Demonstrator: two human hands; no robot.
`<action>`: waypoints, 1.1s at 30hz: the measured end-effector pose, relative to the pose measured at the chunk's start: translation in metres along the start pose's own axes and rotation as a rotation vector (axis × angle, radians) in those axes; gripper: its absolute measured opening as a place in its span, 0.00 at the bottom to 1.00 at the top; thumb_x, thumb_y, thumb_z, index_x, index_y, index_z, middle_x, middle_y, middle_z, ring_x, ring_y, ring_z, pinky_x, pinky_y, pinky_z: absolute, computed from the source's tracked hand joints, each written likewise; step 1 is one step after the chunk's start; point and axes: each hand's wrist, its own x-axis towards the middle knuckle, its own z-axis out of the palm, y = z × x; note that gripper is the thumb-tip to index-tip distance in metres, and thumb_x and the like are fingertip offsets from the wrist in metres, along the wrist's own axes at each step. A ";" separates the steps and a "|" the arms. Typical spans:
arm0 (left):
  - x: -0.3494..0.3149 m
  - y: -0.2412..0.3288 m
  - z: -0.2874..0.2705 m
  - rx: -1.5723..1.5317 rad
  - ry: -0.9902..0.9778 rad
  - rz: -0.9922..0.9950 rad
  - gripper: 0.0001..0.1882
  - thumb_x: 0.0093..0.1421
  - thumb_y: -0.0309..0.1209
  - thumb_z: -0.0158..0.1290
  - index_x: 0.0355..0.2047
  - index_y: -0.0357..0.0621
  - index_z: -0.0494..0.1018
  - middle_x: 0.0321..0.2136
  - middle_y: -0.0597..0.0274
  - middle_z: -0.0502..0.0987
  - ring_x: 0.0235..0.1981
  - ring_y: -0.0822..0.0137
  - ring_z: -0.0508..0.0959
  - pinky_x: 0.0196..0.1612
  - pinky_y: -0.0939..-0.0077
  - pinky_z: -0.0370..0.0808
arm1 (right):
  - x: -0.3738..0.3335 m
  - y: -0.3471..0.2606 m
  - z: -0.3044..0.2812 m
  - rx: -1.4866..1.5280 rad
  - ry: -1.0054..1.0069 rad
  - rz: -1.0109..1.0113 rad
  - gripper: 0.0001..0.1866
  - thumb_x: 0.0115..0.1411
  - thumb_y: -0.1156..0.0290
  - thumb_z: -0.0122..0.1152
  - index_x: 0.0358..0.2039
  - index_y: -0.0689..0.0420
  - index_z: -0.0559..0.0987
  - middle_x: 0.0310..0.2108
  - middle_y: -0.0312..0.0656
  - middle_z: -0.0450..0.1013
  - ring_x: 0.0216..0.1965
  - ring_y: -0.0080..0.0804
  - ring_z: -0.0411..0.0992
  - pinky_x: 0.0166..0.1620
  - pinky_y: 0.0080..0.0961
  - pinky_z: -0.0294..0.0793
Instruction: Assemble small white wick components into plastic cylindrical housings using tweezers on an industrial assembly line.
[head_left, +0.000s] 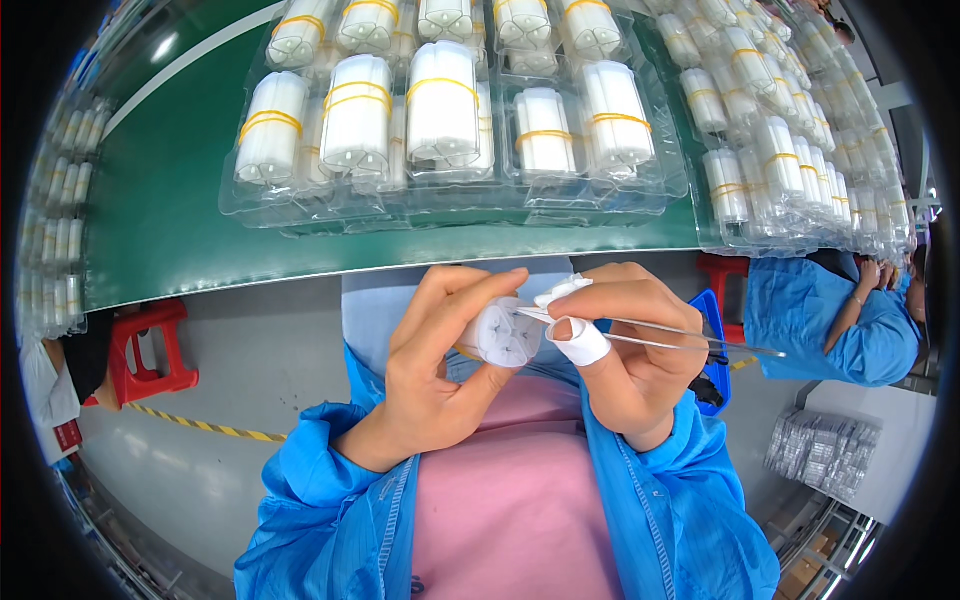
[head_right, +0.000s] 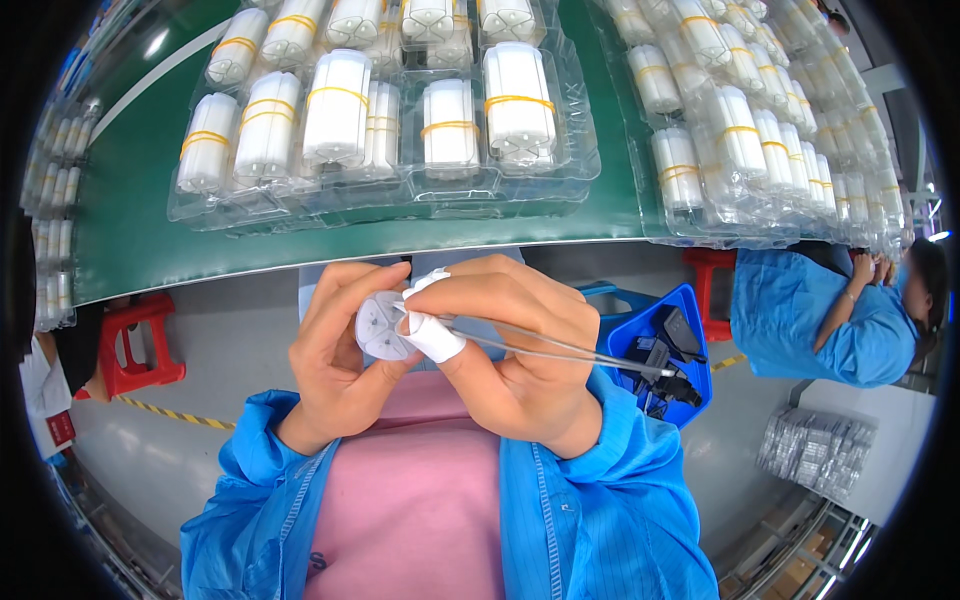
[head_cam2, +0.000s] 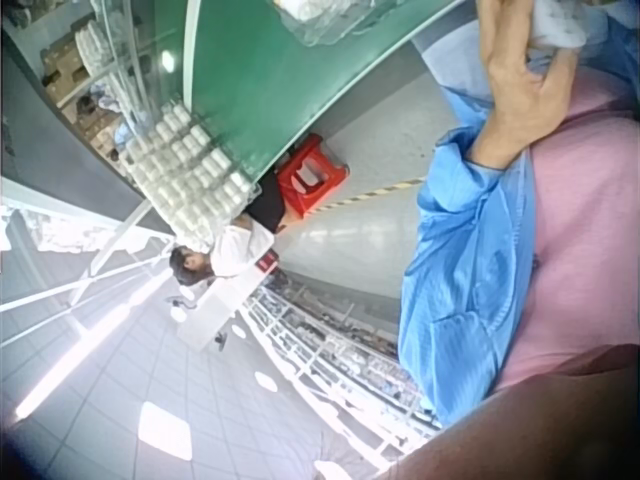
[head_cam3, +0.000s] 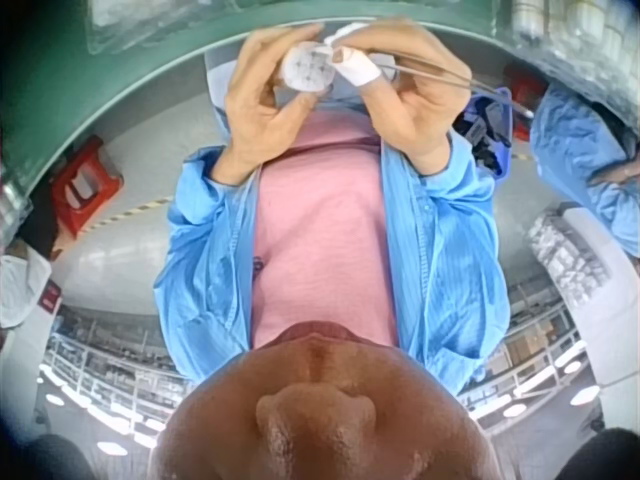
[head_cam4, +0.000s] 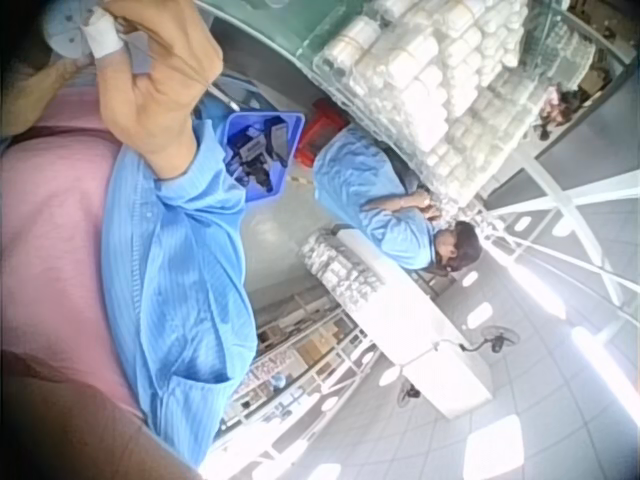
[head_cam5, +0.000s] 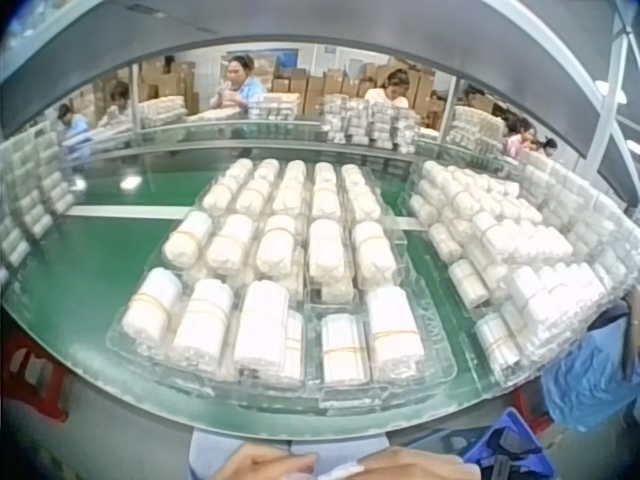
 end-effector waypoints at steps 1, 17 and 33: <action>0.000 0.000 0.000 0.005 0.000 0.004 0.25 0.47 0.17 0.57 0.49 0.33 0.70 0.39 0.53 0.69 0.37 0.65 0.72 0.38 0.78 0.69 | 0.001 0.000 0.000 -0.014 -0.005 -0.007 0.08 0.45 0.82 0.63 0.29 0.63 0.79 0.26 0.45 0.76 0.27 0.33 0.76 0.30 0.21 0.74; 0.004 0.003 -0.003 -0.026 -0.064 0.020 0.25 0.46 0.16 0.57 0.48 0.33 0.70 0.39 0.54 0.69 0.39 0.65 0.71 0.39 0.78 0.70 | 0.001 0.005 -0.003 0.175 0.019 0.066 0.07 0.47 0.82 0.62 0.29 0.64 0.79 0.26 0.46 0.75 0.27 0.32 0.75 0.30 0.23 0.73; 0.003 0.004 -0.003 -0.004 -0.059 0.036 0.25 0.46 0.16 0.58 0.48 0.34 0.70 0.39 0.53 0.69 0.38 0.65 0.73 0.37 0.79 0.72 | 0.001 0.003 -0.003 0.068 -0.014 -0.025 0.09 0.45 0.80 0.65 0.29 0.62 0.80 0.27 0.45 0.77 0.28 0.33 0.76 0.31 0.22 0.74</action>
